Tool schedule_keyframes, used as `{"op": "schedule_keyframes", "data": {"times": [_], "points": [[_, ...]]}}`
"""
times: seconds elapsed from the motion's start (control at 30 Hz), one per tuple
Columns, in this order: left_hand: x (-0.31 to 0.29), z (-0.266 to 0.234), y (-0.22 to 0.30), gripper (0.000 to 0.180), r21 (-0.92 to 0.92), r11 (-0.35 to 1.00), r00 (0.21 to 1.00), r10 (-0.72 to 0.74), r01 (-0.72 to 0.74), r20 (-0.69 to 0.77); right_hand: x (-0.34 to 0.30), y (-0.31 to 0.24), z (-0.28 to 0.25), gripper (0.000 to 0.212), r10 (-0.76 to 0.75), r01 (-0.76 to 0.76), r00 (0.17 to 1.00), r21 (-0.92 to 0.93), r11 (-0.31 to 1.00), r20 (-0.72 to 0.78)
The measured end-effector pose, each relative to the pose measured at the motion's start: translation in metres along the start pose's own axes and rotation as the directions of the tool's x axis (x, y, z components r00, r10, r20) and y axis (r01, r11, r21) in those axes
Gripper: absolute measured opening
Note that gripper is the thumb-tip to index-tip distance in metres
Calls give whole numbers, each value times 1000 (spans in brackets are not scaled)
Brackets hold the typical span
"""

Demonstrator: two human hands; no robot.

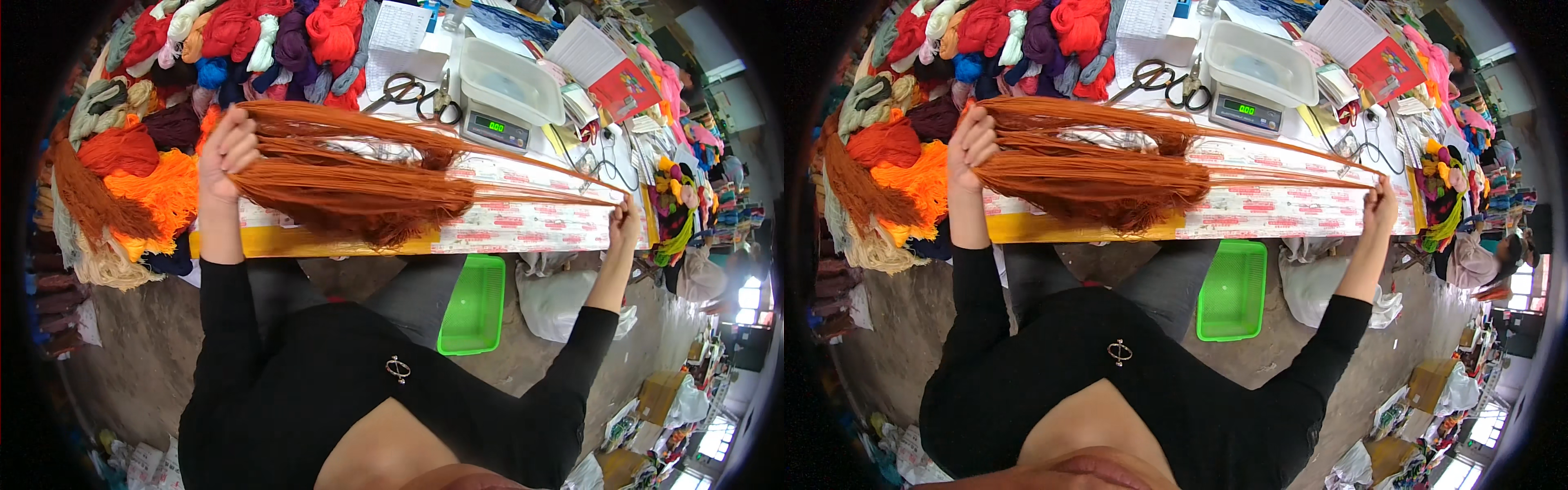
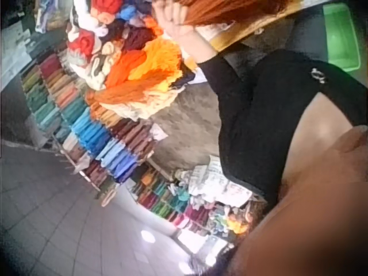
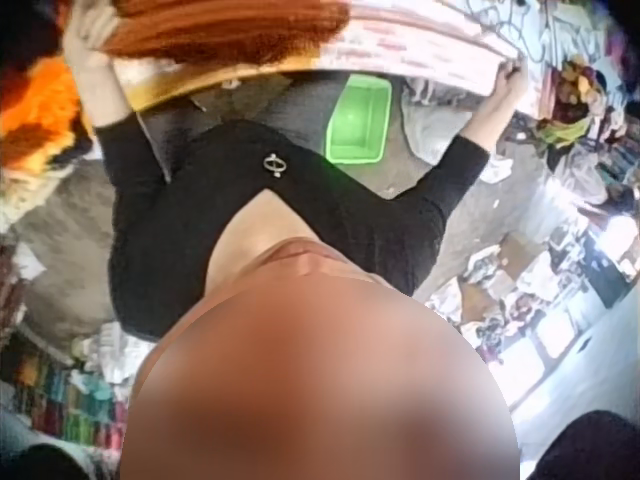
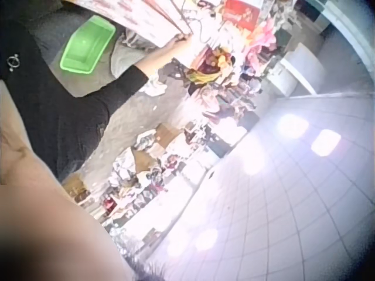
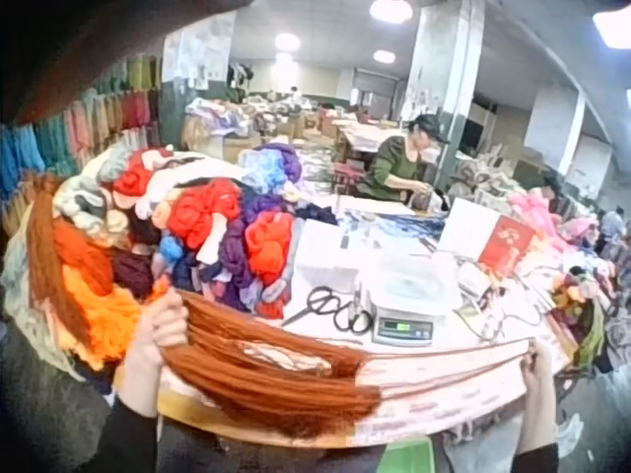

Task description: Sorting and weighing bundles of colorful yarn at a workbench.

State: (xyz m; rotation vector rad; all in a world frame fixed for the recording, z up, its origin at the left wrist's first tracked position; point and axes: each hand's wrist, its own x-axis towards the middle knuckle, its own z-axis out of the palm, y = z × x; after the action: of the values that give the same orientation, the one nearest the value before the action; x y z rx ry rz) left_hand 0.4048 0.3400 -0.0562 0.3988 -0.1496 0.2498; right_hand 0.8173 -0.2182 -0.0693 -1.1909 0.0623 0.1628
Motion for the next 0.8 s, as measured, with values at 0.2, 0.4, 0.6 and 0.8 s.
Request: {"op": "schedule_keyframes", "data": {"times": [0.2, 0.4, 0.6, 0.8], "points": [[-10, -80, 54, 30, -42, 979, 976, 192, -197, -105, 77, -41, -165, 12, -102, 91, 937, -49, 995, -334], [-31, -147, 82, 30, -99, 889, 873, 409, -447, -267, 93, -80, -238, 20, -398, 312, 638, -252, 916, -659], [-32, -124, 59, 27, 13, 794, 741, 574, -608, -349, 69, -63, -154, 13, 61, -163, 971, -458, 874, -231], [14, 19, -48, 28, -216, 930, 953, 302, -299, -23, -36, -131, 87, 33, -74, 374, 884, -602, 705, 462]]}}
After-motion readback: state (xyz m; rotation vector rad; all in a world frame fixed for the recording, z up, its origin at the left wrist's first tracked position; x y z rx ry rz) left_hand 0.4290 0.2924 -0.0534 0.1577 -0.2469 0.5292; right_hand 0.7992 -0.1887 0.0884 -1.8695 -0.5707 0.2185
